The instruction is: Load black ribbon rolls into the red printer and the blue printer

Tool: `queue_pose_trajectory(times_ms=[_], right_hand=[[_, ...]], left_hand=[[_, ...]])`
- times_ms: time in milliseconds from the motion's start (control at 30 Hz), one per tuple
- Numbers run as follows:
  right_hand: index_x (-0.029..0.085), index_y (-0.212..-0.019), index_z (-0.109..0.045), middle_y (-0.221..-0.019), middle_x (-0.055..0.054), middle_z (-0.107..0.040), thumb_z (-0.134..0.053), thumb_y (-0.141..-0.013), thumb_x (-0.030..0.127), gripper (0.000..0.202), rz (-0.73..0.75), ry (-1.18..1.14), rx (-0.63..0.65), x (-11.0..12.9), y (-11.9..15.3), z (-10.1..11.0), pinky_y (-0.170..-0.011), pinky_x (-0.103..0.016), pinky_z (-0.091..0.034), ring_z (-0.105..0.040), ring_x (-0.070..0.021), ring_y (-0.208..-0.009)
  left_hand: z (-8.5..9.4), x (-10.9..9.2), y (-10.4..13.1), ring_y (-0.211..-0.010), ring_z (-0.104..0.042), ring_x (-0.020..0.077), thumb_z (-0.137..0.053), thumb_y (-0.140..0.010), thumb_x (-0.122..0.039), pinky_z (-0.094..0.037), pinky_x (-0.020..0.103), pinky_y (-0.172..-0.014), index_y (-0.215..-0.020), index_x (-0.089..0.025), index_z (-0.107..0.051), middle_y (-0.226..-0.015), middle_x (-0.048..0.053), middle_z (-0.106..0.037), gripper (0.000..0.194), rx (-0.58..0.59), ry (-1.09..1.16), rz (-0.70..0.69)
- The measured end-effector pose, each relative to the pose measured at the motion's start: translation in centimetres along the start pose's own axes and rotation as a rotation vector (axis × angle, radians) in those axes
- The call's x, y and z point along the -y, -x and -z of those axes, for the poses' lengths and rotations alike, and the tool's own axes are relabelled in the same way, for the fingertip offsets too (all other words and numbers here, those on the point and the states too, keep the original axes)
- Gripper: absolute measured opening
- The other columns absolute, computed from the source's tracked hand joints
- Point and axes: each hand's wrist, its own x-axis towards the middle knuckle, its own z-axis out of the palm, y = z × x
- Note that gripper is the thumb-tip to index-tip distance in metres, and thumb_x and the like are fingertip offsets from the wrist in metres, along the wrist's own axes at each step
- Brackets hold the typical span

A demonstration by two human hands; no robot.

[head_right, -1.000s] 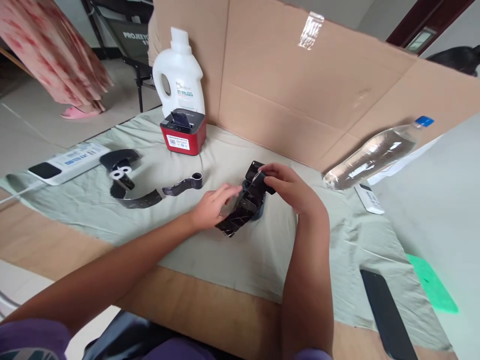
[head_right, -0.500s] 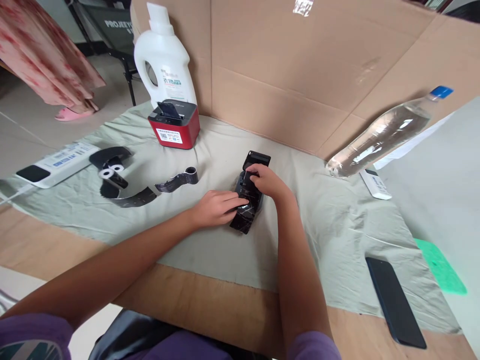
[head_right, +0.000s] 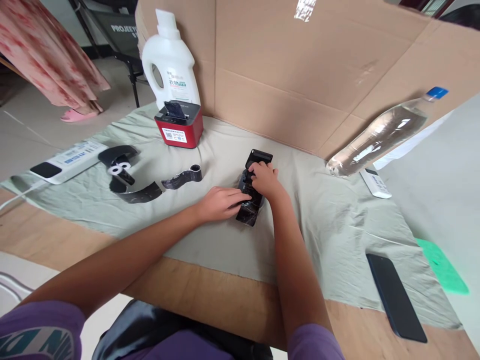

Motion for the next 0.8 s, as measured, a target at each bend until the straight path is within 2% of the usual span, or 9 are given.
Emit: queue_pose_trajectory(times_ms=[200,300,367,433,500,567,633,700,800], right_hand=[[0.021,-0.090,-0.062,-0.102,-0.008,-0.068,-0.055,-0.079,0.010,0.017,0.002,-0.030,-0.067,0.0,0.1,0.2,-0.092,-0.051,-0.035,-0.051,-0.0325,-0.105],[0.022,-0.085,-0.062,-0.090,-0.006,-0.068,-0.057,-0.081,0.018,0.008,0.015,-0.097,-0.173,-0.3,0.0,0.6,-0.089,-0.046,-0.038,-0.055,-0.0283,-0.096],[0.022,-0.085,-0.062,-0.084,-0.005,-0.066,-0.054,-0.084,0.022,0.008,0.003,-0.165,-0.279,-0.6,-0.1,1.0,-0.086,-0.041,-0.041,-0.056,-0.0252,-0.088],[0.022,-0.090,-0.063,-0.089,-0.008,-0.065,-0.051,-0.086,0.023,0.013,-0.040,-0.188,-0.397,-0.7,-0.1,1.3,-0.086,-0.041,-0.042,-0.055,-0.0261,-0.090],[0.021,-0.101,-0.064,-0.108,-0.012,-0.064,-0.050,-0.087,0.024,0.020,-0.085,-0.164,-0.466,-0.7,-0.1,1.4,-0.090,-0.047,-0.041,-0.051,-0.0311,-0.103],[0.021,-0.117,-0.061,-0.127,-0.014,-0.057,-0.050,-0.087,0.024,0.032,-0.115,-0.150,-0.465,-0.7,0.0,1.4,-0.094,-0.054,-0.038,-0.045,-0.0360,-0.114],[0.021,-0.125,-0.057,-0.134,-0.014,-0.052,-0.049,-0.088,0.022,0.038,-0.129,-0.160,-0.426,-0.7,0.0,1.3,-0.097,-0.057,-0.036,-0.044,-0.0369,-0.117],[0.021,-0.123,-0.057,-0.130,-0.014,-0.053,-0.048,-0.088,0.020,0.037,-0.126,-0.184,-0.403,-1.0,-0.1,1.4,-0.098,-0.055,-0.037,-0.048,-0.0339,-0.113],[0.019,-0.111,-0.062,-0.117,-0.012,-0.055,-0.051,-0.084,0.017,0.030,-0.049,-0.236,-0.354,-1.5,0.1,2.2,-0.093,-0.045,-0.044,-0.056,-0.0269,-0.098]], left_hand=[[-0.1,0.1,0.1,-0.089,-0.069,0.0138,-0.049,-0.092,-0.022,-0.048,0.024,-0.069,-0.120,-0.024,-0.065,-0.102,0.000,-0.074,0.033,-0.003,0.004,0.002],[-0.1,0.2,0.1,-0.086,-0.068,0.0132,-0.049,-0.092,-0.023,-0.047,0.023,-0.067,-0.119,-0.024,-0.066,-0.097,0.000,-0.073,0.031,-0.003,-0.015,-0.012],[-0.1,0.3,0.1,-0.083,-0.068,0.0128,-0.049,-0.093,-0.023,-0.045,0.023,-0.065,-0.116,-0.025,-0.068,-0.092,0.000,-0.073,0.030,-0.007,-0.034,-0.037],[-0.1,0.4,0.1,-0.080,-0.067,0.0123,-0.048,-0.094,-0.023,-0.044,0.023,-0.064,-0.114,-0.026,-0.069,-0.088,0.000,-0.072,0.029,-0.019,-0.054,-0.075],[-0.1,0.5,0.2,-0.078,-0.067,0.0120,-0.047,-0.096,-0.024,-0.043,0.023,-0.063,-0.112,-0.026,-0.070,-0.085,0.000,-0.072,0.028,-0.027,-0.072,-0.123],[0.0,0.4,0.3,-0.077,-0.066,0.0119,-0.046,-0.097,-0.025,-0.041,0.024,-0.062,-0.112,-0.026,-0.069,-0.083,0.000,-0.071,0.028,-0.029,-0.096,-0.168],[0.1,0.3,0.3,-0.076,-0.066,0.0121,-0.044,-0.098,-0.026,-0.040,0.025,-0.060,-0.111,-0.025,-0.069,-0.081,0.000,-0.071,0.028,-0.032,-0.123,-0.208],[0.2,0.3,0.3,-0.075,-0.066,0.0122,-0.043,-0.099,-0.027,-0.039,0.026,-0.059,-0.109,-0.024,-0.069,-0.080,0.001,-0.070,0.028,-0.049,-0.144,-0.242],[0.3,0.2,0.3,-0.072,-0.065,0.0120,-0.044,-0.098,-0.026,-0.038,0.027,-0.058,-0.105,-0.023,-0.069,-0.080,0.000,-0.070,0.026,-0.077,-0.147,-0.271]])
